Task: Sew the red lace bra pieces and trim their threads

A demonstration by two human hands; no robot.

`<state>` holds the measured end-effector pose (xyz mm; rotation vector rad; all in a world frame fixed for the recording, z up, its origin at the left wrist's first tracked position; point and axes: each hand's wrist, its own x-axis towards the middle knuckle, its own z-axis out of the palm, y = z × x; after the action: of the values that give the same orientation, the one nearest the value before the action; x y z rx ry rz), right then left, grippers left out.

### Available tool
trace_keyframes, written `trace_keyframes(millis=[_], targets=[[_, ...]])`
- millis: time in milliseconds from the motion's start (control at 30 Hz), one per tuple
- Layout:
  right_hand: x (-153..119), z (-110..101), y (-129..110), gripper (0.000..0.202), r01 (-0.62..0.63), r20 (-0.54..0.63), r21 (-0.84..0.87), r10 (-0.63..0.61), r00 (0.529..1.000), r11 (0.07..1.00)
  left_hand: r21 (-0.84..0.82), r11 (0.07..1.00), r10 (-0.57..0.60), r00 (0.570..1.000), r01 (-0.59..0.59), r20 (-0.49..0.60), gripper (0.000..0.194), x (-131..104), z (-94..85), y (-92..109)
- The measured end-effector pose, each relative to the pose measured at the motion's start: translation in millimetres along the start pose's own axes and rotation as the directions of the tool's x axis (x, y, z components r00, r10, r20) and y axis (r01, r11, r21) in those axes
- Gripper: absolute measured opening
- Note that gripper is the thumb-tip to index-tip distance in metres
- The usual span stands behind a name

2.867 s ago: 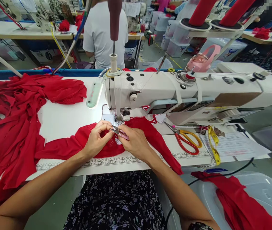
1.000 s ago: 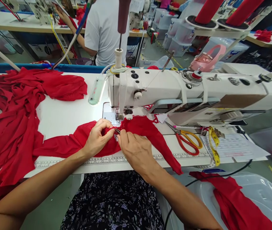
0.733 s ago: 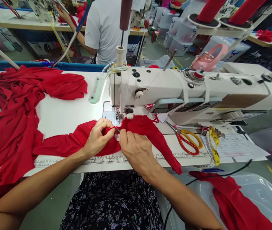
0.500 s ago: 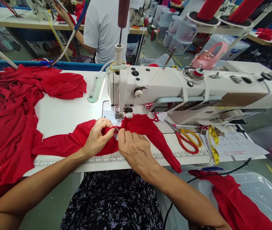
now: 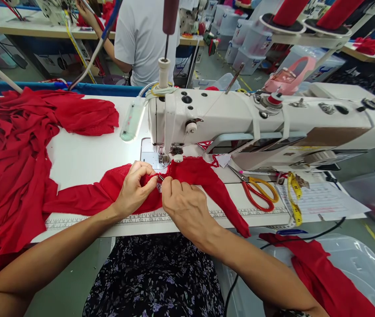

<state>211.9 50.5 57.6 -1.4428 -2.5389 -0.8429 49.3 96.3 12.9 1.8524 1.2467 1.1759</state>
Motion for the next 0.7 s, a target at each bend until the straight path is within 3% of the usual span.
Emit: trace_keyframes(millis=[167, 467, 700], targets=[[1.7, -6.2, -0.1, 0.022, 0.006, 0.019, 0.016, -0.007, 1.000, 1.000, 0.065, 0.998, 0.019, 1.000, -0.019, -0.005, 0.011, -1.7, 0.6, -0.2], [7.8, -12.4, -6.0, 0.025, 0.019, 0.027, -0.046, -0.018, 0.999, 0.999, 0.208, 0.962, 0.187, 0.982, -0.175, -0.038, 0.010, -6.8, 2.9, -5.7], [7.0, -10.1, -2.6, 0.024, 0.067, 0.018, -0.085, -0.066, 0.998, 0.994, 0.244, 0.954, 0.188, 0.981, -0.173, -0.039, 0.010, -6.5, 2.3, -5.3]])
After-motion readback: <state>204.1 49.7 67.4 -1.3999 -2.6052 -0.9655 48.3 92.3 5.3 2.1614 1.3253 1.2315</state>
